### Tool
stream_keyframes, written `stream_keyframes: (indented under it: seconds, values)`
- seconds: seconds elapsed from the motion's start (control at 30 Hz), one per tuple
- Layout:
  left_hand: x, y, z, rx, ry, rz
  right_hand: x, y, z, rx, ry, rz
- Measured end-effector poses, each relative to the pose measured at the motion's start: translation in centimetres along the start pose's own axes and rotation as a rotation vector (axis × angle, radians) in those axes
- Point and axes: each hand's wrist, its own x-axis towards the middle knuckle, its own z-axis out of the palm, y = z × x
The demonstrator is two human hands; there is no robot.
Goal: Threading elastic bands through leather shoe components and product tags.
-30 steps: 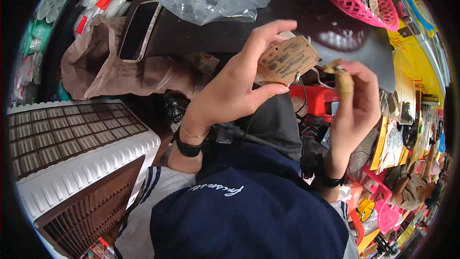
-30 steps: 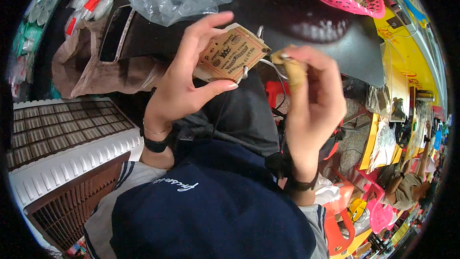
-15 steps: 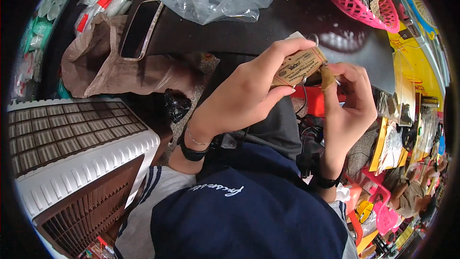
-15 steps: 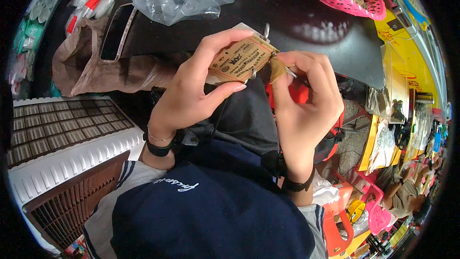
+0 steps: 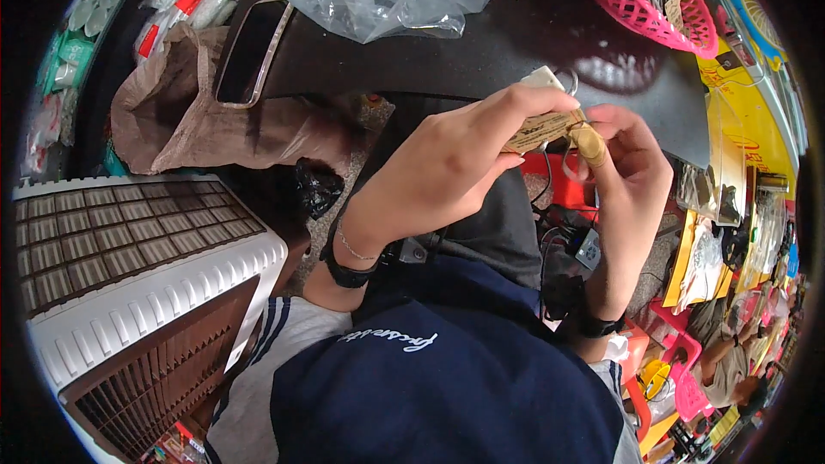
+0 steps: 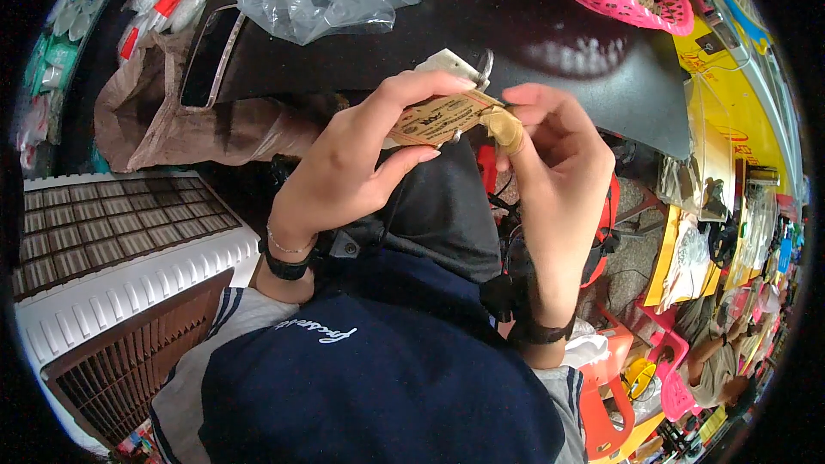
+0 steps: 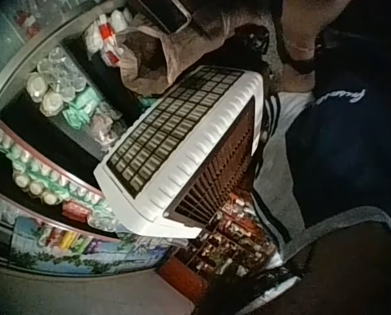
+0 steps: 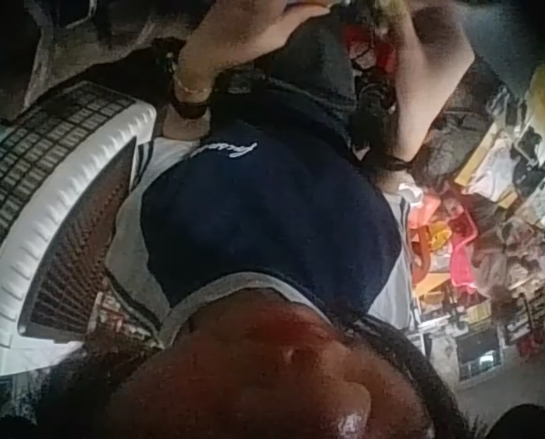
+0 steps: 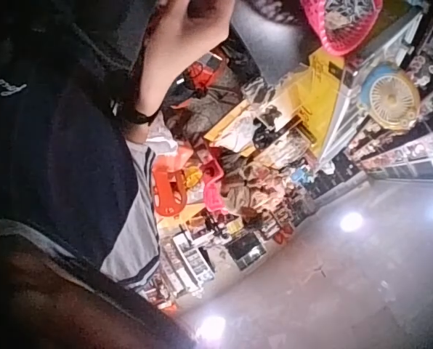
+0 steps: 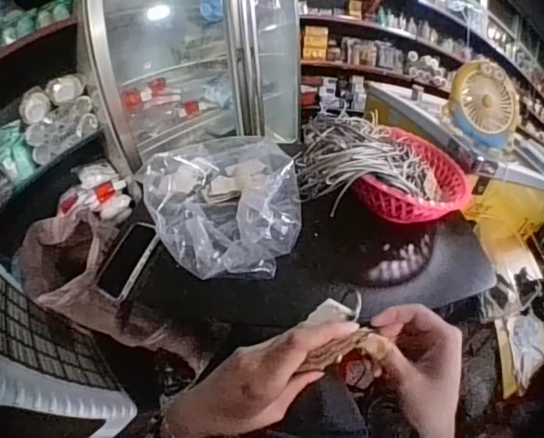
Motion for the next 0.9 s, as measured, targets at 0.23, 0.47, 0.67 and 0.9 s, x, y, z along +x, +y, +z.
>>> stream_keyframes:
  seconds: [0.23,0.47,0.67,0.9]
  values:
    - [0.3,0.2,-0.1,0.107,0.077,0.096,0.4,0.6,-1.9,0.316,-0.299,0.140]
    - [-0.2,-1.0,-0.2,-0.132,0.017,0.150,0.9,1.1,-2.2,0.256,-0.396,0.106]
    - [-0.4,-0.2,-0.5,-0.144,-0.235,-0.081,2.0,1.7,-3.6,0.243,0.056,0.100]
    - [-0.2,-0.6,-1.1,-0.223,-0.215,-0.066,5.5,4.4,-14.1,0.324,0.413,-0.224]
